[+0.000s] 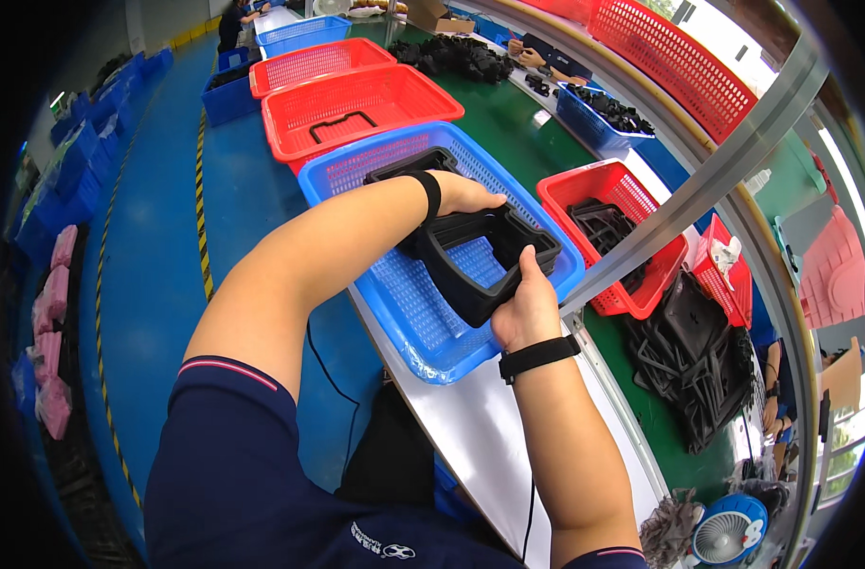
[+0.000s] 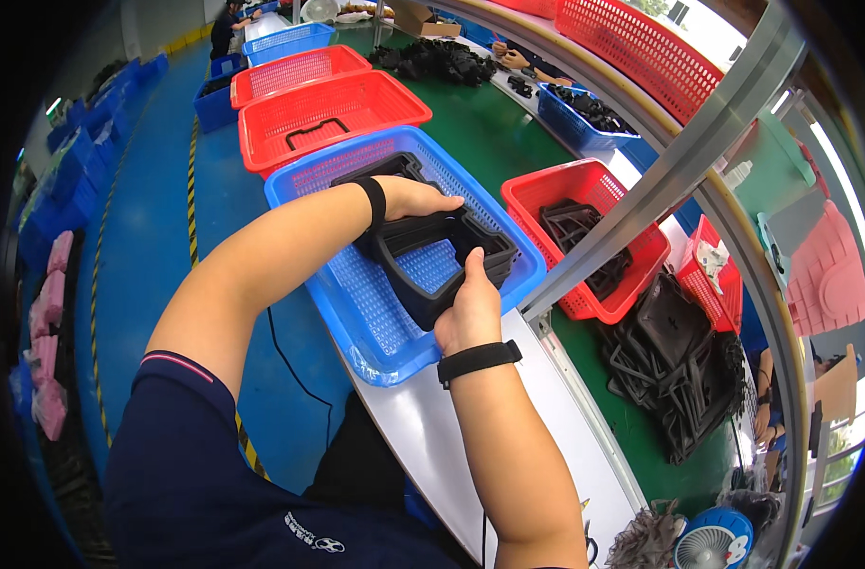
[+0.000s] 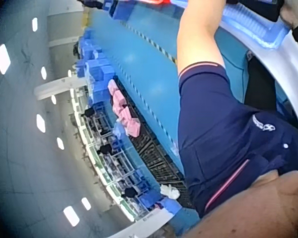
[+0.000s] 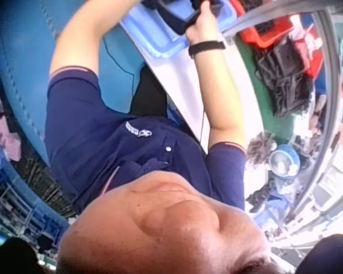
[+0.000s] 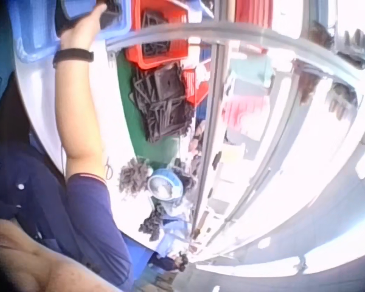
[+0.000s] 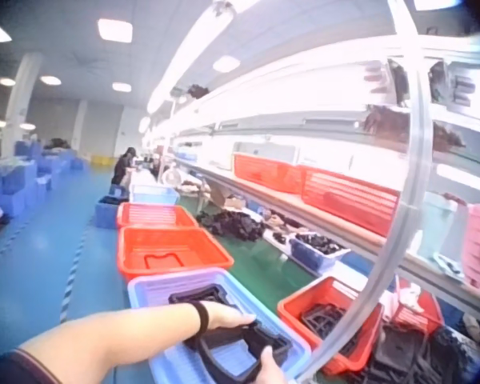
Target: Assembling plastic frames by inserting rubber gaskets and stacking the finished products.
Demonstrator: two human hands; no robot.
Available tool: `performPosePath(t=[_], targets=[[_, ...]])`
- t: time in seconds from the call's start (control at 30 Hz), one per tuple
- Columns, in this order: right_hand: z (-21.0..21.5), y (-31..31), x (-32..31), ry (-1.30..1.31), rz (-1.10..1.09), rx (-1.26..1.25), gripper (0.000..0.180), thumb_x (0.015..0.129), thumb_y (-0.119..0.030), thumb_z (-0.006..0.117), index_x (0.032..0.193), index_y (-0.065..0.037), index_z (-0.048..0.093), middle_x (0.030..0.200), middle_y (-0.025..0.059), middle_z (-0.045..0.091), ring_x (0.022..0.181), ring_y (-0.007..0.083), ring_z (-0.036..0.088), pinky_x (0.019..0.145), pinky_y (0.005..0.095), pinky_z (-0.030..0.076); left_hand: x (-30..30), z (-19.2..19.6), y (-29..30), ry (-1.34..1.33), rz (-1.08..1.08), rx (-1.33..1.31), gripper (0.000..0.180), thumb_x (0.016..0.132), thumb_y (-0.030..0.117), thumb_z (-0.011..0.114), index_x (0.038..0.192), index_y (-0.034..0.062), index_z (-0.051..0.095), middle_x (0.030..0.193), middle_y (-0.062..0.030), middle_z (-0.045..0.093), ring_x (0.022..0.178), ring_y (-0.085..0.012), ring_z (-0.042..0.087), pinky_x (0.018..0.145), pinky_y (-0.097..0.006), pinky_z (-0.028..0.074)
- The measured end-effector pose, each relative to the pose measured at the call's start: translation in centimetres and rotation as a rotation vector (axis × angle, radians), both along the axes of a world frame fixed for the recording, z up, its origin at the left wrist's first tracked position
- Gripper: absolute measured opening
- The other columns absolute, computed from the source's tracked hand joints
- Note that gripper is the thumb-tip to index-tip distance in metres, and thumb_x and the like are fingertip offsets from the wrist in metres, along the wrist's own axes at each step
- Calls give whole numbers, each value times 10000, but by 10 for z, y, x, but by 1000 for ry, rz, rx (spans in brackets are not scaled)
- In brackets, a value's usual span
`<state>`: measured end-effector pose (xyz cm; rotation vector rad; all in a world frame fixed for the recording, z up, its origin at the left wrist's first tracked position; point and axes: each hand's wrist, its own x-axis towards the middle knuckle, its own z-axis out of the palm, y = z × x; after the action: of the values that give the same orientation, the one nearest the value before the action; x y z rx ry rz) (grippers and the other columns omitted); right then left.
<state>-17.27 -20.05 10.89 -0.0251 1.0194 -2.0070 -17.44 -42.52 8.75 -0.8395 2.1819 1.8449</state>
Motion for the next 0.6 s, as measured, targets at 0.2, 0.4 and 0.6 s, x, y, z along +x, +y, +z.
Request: performPosePath(t=[0.2,0.4,0.6], targets=[[3,-3,-3,-44,-31,49,380,1051,-254,518,1329,5,522,1345,157,584,1255,311,538,1120,468,392,-1,-7,12,-27,-63,-209,690,1021,519,473,1490,16,422,1558,-181,398,1449,-271,358,1180,-369,267],[33,46,4,389,-3,-109,441,957,-106,621,1345,29,461,1383,129,520,1334,227,435,1136,363,312,2,-19,7,0,-47,-293,731,1004,549,483,1462,-20,446,1524,-217,430,1399,-305,419,1149,-371,309],[45,134,5,766,159,198,793,951,-172,643,1547,66,176,1613,228,226,1520,309,174,1225,405,136,12,-4,20,22,-48,-578,606,981,459,566,1252,-79,631,1229,-222,659,1112,-282,621,965,-378,458]])
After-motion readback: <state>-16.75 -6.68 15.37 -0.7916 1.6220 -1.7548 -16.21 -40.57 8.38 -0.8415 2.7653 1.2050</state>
